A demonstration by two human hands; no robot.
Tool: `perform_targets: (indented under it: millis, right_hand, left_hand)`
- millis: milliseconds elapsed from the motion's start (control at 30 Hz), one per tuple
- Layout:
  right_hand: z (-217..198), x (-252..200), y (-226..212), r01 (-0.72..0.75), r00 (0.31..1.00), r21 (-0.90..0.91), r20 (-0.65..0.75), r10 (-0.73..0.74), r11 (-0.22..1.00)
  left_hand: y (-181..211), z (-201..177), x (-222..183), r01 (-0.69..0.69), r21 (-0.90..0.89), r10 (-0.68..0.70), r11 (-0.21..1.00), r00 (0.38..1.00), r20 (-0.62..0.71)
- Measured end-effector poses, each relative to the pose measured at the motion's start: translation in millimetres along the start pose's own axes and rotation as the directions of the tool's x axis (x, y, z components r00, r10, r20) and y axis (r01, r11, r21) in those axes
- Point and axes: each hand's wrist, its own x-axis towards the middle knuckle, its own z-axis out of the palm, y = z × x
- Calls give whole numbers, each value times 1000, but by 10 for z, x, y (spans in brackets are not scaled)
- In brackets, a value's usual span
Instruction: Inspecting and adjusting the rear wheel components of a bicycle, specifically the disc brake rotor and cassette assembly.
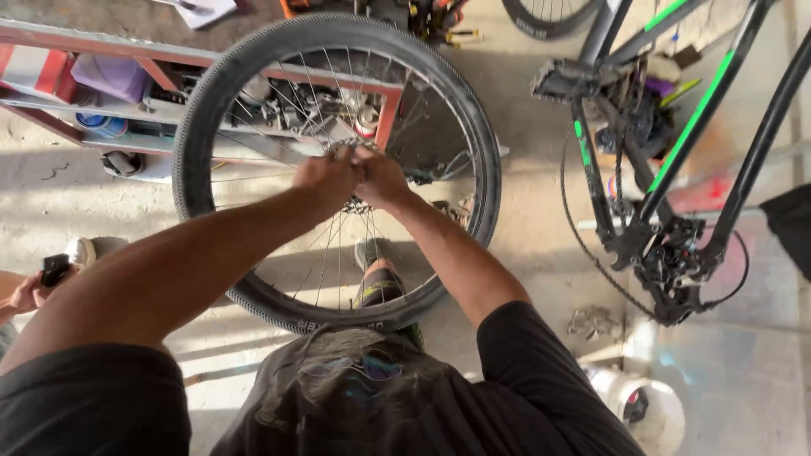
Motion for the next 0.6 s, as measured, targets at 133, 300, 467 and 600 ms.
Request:
perform_targets:
  millis: [133, 300, 467, 600]
  right_hand:
    - [-147, 27, -115, -29, 997, -35, 64, 31, 999]
    - [42, 75, 100, -15, 998, -33, 68, 17, 999]
    - [191, 146, 251, -22, 996, 13, 81, 21, 1000]
    - [539, 239, 580, -13, 999, -78, 34, 15, 997]
  left_hand:
    - [-45, 51, 262, 7, -62, -2, 998, 998, 70]
    - [-254, -347, 497, 242, -233, -141, 942, 914, 381]
    - [-334, -129, 136, 640, -694, -266, 331, 769, 582]
    - [-45, -172, -233, 346, -640, -333, 686, 931, 147]
